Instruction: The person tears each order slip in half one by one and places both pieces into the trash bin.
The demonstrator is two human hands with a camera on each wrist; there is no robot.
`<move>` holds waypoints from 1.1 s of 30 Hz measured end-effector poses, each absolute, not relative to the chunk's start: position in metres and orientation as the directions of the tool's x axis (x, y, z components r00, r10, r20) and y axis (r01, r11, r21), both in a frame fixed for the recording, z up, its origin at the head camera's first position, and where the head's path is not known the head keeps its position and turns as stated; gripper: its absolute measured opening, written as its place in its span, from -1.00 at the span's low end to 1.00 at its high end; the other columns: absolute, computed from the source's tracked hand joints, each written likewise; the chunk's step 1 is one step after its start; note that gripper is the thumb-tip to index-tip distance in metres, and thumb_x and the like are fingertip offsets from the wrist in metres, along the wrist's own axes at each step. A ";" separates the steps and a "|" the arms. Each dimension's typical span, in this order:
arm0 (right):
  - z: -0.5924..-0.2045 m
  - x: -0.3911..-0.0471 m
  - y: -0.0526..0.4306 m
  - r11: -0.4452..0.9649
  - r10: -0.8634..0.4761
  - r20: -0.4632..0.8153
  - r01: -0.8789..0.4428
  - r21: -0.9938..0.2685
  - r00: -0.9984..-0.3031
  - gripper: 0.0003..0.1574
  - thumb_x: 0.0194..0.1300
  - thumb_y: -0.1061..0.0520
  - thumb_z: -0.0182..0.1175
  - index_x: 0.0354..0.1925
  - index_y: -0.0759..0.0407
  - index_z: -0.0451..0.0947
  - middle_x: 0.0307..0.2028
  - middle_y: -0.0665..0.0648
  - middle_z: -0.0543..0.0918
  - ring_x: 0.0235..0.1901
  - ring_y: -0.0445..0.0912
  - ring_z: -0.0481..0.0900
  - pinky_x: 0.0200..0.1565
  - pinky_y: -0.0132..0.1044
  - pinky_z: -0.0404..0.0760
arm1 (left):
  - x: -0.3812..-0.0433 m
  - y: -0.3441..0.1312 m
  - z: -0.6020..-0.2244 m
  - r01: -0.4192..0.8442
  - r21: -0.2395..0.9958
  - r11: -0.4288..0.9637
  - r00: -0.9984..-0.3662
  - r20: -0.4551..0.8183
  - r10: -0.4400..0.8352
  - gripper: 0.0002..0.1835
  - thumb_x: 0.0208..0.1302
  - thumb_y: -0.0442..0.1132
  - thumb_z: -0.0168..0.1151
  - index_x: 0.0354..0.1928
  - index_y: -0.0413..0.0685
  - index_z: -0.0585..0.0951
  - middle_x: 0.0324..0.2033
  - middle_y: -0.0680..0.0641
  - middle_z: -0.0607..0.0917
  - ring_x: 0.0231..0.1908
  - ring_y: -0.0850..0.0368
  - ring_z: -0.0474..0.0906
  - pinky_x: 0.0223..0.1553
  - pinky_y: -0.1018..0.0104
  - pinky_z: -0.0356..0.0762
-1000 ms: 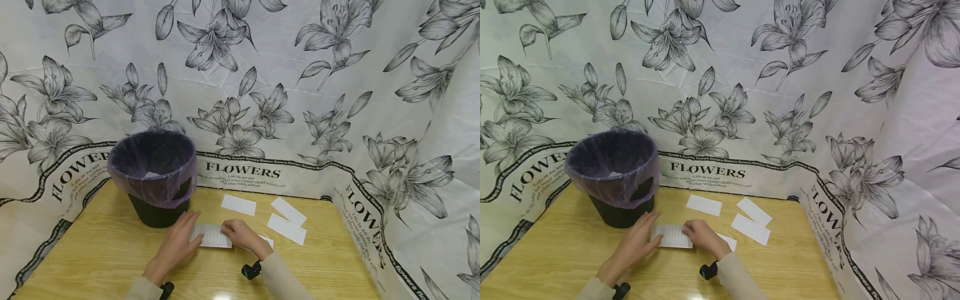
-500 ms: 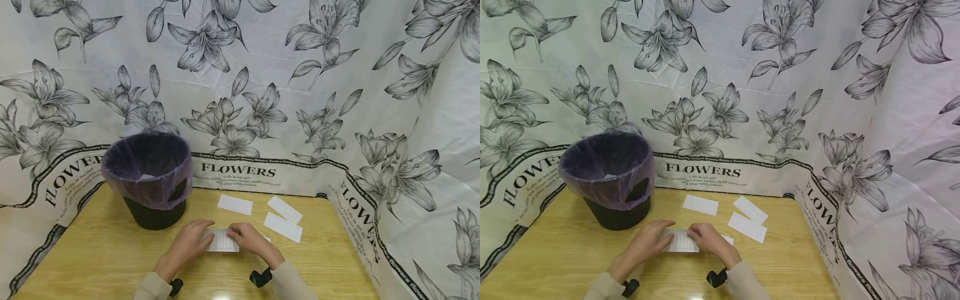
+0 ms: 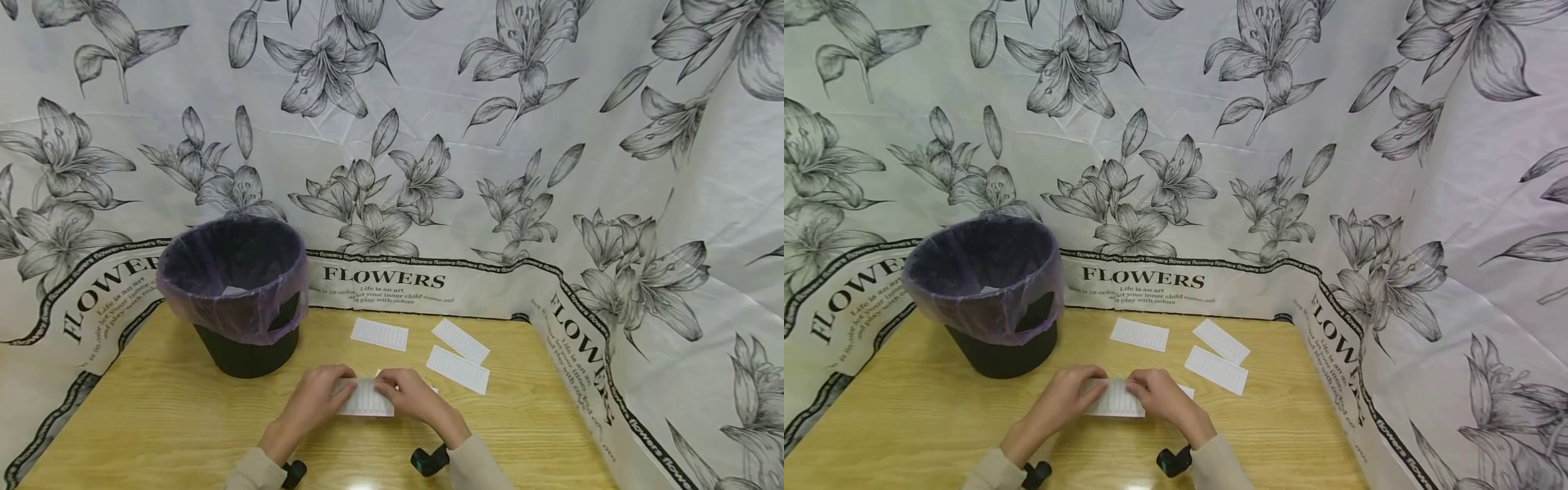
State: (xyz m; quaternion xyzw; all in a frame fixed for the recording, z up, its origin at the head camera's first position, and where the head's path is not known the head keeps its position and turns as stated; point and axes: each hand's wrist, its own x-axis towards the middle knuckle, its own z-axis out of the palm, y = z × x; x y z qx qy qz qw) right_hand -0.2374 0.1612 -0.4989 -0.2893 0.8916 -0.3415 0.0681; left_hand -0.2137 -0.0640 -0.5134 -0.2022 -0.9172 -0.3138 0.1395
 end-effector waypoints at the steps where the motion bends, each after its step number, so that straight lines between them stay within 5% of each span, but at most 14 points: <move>1: -0.499 -0.237 0.161 0.599 -0.562 0.073 -0.466 -0.651 -0.824 -0.75 0.57 0.11 0.13 -0.18 0.13 0.72 -0.30 0.03 0.75 -0.43 -0.34 0.45 -0.34 -0.41 0.47 | -0.213 -0.064 -0.514 0.458 0.526 0.716 -0.880 0.384 0.281 -0.92 0.35 -0.14 0.42 -0.22 0.06 0.75 -0.27 0.11 0.80 -0.20 0.17 0.73 -0.13 0.18 0.66; 18: -0.498 -0.231 0.161 0.593 -0.571 0.050 -0.454 -0.666 -0.820 -0.76 0.54 0.04 0.18 -0.05 0.12 0.72 -0.12 0.08 0.78 -0.10 -0.08 0.72 -0.13 -0.29 0.65 | -0.213 -0.062 -0.517 0.473 0.546 0.692 -0.875 0.388 0.292 -0.95 0.35 -0.20 0.41 -0.30 0.12 0.76 -0.33 0.14 0.80 -0.28 0.22 0.70 -0.21 0.25 0.63; 33: -0.499 -0.229 0.148 0.565 -0.532 0.148 -0.479 -0.671 -0.834 -0.77 0.49 0.07 0.26 -0.02 0.15 0.72 -0.11 0.04 0.78 -0.12 -0.17 0.71 -0.12 -0.31 0.63 | -0.211 -0.063 -0.520 0.455 0.561 0.692 -0.890 0.316 0.328 -0.94 0.40 -0.19 0.34 -0.26 0.10 0.76 -0.34 0.17 0.78 -0.34 0.31 0.62 -0.25 0.24 0.53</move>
